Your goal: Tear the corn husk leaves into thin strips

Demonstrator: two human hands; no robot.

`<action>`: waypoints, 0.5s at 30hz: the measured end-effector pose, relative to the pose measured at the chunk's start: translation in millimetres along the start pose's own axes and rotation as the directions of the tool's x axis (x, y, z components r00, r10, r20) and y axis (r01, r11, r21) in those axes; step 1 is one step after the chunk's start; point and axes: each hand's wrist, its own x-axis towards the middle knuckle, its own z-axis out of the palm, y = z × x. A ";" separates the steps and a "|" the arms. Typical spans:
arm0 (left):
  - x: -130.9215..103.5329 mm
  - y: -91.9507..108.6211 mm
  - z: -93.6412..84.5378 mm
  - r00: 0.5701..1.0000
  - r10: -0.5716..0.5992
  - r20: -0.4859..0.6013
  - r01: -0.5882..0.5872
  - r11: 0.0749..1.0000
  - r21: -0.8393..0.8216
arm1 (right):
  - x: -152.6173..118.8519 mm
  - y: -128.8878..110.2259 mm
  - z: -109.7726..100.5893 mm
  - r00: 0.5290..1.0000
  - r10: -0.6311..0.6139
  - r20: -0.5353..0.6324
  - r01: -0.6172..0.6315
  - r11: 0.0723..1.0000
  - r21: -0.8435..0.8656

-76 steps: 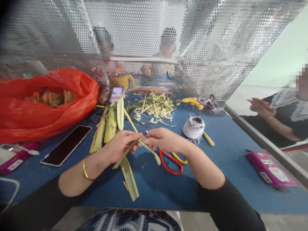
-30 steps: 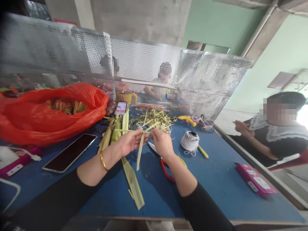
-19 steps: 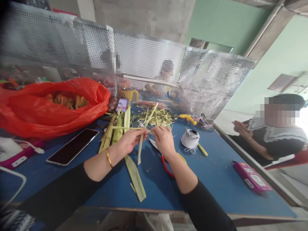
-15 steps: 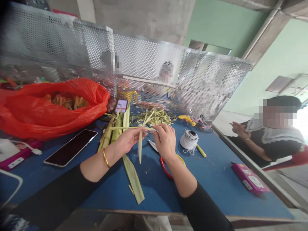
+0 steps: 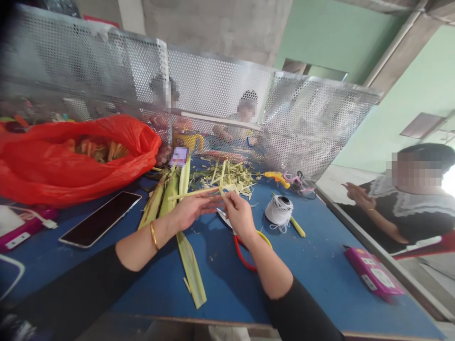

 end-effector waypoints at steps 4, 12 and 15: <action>4.2 8.9 -11.8 0.994 -0.088 0.064 0.091 0.995 -0.038 | 1.5 -5.6 -11.4 0.998 -0.058 0.036 0.059 0.998 -0.006; 1.5 16.9 -15.9 0.942 -0.260 0.213 0.291 0.948 -0.128 | 3.4 -5.0 -17.4 0.980 -0.077 0.186 0.089 0.994 -0.056; -3.0 16.1 -13.9 0.937 -0.293 0.189 0.293 0.956 0.027 | 2.3 -3.6 -20.8 0.958 -0.054 0.282 0.089 0.990 -0.111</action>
